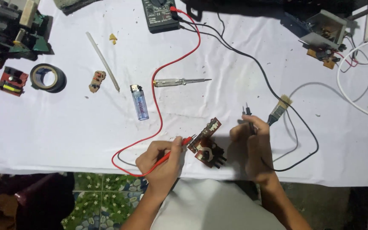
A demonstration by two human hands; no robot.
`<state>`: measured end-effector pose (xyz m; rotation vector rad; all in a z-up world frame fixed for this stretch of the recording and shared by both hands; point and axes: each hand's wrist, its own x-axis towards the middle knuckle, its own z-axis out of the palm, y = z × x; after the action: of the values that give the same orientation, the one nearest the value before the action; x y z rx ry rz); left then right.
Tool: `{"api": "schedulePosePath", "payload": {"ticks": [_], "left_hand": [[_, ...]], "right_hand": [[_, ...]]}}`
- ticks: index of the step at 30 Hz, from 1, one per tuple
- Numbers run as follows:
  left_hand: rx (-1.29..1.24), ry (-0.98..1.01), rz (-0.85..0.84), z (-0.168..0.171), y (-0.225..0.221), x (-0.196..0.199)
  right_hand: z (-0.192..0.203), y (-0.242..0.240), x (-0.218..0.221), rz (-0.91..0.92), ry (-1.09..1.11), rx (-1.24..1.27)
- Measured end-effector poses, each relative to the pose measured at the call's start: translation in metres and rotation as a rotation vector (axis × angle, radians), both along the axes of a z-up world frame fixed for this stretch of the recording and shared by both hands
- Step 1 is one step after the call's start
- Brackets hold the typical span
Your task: Testing electronic components on a circuit board using a multimeter and probes
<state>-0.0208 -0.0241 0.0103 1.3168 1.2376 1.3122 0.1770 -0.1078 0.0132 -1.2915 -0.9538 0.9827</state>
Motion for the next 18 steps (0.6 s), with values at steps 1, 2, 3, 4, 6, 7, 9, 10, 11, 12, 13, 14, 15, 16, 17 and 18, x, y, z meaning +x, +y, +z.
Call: {"api": "schedulePosePath", "payload": {"ticks": [1,2,3,4,6,7,9,10,11,12,13,14,15,16,17,18], "left_hand": [[-0.002,0.005,0.006,0.004,0.003,0.001],[0.003,0.056,-0.044,0.008,0.006,0.001],[0.008,0.108,-0.094,0.012,0.008,0.002],[0.005,0.112,-0.093,0.007,0.008,0.003],[0.102,0.130,-0.085,-0.002,0.009,0.005],[0.106,0.133,-0.085,-0.003,0.009,0.005],[0.084,0.138,-0.081,-0.006,0.007,0.004],[0.082,0.141,-0.081,-0.005,0.008,0.004],[0.066,0.143,-0.092,-0.005,0.008,0.004],[0.047,0.146,-0.101,-0.004,0.009,0.004],[0.044,0.149,-0.099,-0.004,0.009,0.005],[0.045,0.146,-0.105,-0.003,0.009,0.005],[0.047,0.143,-0.111,-0.002,0.009,0.006],[0.046,0.144,-0.109,-0.003,0.009,0.006],[0.046,0.146,-0.107,-0.004,0.009,0.007],[0.046,0.148,-0.104,-0.005,0.009,0.007]], "right_hand": [[-0.002,0.000,0.001,0.006,0.005,-0.002],[-0.005,0.000,0.001,-0.033,0.034,-0.036],[-0.007,-0.001,0.002,-0.073,0.062,-0.069],[-0.010,0.000,0.003,-0.071,0.067,-0.073],[-0.016,0.005,0.008,-0.025,-0.147,0.013],[-0.012,0.005,0.009,-0.025,-0.144,0.018],[-0.003,0.001,0.013,-0.020,-0.227,-0.048],[-0.002,0.004,0.015,-0.019,-0.224,-0.049],[-0.002,0.008,0.017,0.054,-0.213,0.019],[-0.002,0.011,0.019,0.130,-0.200,0.086],[0.002,0.015,0.017,0.132,-0.196,0.084],[0.005,0.018,0.015,0.135,-0.243,0.091],[0.008,0.022,0.014,0.137,-0.289,0.099],[0.010,0.023,0.014,0.139,-0.288,0.098],[0.011,0.024,0.014,0.117,-0.371,0.110],[0.013,0.026,0.013,0.095,-0.454,0.122]]}}
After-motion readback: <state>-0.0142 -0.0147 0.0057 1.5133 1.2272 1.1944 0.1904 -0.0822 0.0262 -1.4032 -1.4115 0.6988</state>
